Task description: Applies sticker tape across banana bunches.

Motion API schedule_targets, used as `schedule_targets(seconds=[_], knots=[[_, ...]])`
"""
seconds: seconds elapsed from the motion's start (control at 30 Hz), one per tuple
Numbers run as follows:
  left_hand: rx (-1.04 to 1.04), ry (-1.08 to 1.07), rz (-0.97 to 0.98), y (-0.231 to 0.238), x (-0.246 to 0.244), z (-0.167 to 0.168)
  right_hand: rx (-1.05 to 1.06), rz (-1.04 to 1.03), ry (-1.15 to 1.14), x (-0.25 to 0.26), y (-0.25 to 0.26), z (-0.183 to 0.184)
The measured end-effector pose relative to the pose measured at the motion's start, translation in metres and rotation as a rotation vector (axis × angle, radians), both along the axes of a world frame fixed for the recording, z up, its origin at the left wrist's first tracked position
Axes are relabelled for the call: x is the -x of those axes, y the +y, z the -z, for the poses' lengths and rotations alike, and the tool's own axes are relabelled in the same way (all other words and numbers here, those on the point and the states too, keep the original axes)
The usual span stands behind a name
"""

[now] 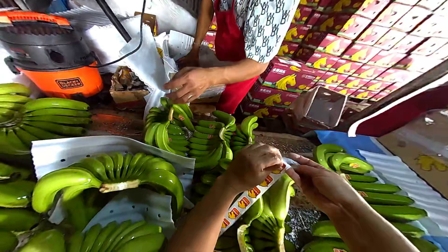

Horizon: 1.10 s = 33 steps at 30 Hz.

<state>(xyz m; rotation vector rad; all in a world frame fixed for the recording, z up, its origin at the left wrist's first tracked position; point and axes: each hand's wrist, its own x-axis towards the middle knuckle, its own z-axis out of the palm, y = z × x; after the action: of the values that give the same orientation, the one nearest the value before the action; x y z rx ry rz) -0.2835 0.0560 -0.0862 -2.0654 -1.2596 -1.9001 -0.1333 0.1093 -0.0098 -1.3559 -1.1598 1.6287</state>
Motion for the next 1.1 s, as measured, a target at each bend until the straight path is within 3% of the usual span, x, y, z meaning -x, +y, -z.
schedule_targets(seconds=[0.1, 0.2, 0.3, 0.37, 0.43, 0.57, 0.67, 0.9, 1.03, 1.1], knots=[[0.087, 0.018, 0.060, 0.000, 0.003, 0.002, 0.027, -0.051, -0.037, 0.000, 0.000, 0.000], [-0.008, 0.031, 0.023, 0.003, 0.000, 0.005, 0.079, -0.067, -0.012, 0.002, -0.002, -0.001], [-0.035, -0.125, 0.085, 0.004, -0.002, 0.006, 0.056, -0.058, 0.001, 0.000, 0.000, 0.002], [0.126, -0.360, 0.116, 0.002, 0.009, 0.003, -0.050, -0.067, -0.058, -0.005, 0.005, 0.005], [0.424, -0.582, -0.029, 0.007, 0.039, 0.010, -0.154, -0.057, -0.129, -0.013, 0.012, 0.004], [0.985, -0.882, -0.434, 0.037, 0.115, 0.087, -0.246, -0.055, -0.169, -0.026, 0.023, -0.003], [1.322, -0.904, -0.476, 0.042, 0.138, 0.126, -0.272, -0.076, -0.172, -0.024, 0.024, -0.008], [1.330, -0.921, -0.448, 0.045, 0.134, 0.115, -0.399, -0.204, -0.457, -0.020, 0.020, -0.002], [1.357, -0.597, -0.557, 0.050, 0.131, 0.119, -0.458, -0.241, -0.514, -0.022, 0.020, 0.001], [1.286, -0.406, -0.708, 0.052, 0.126, 0.122, -0.456, -0.244, -0.498, -0.023, 0.020, 0.002]])
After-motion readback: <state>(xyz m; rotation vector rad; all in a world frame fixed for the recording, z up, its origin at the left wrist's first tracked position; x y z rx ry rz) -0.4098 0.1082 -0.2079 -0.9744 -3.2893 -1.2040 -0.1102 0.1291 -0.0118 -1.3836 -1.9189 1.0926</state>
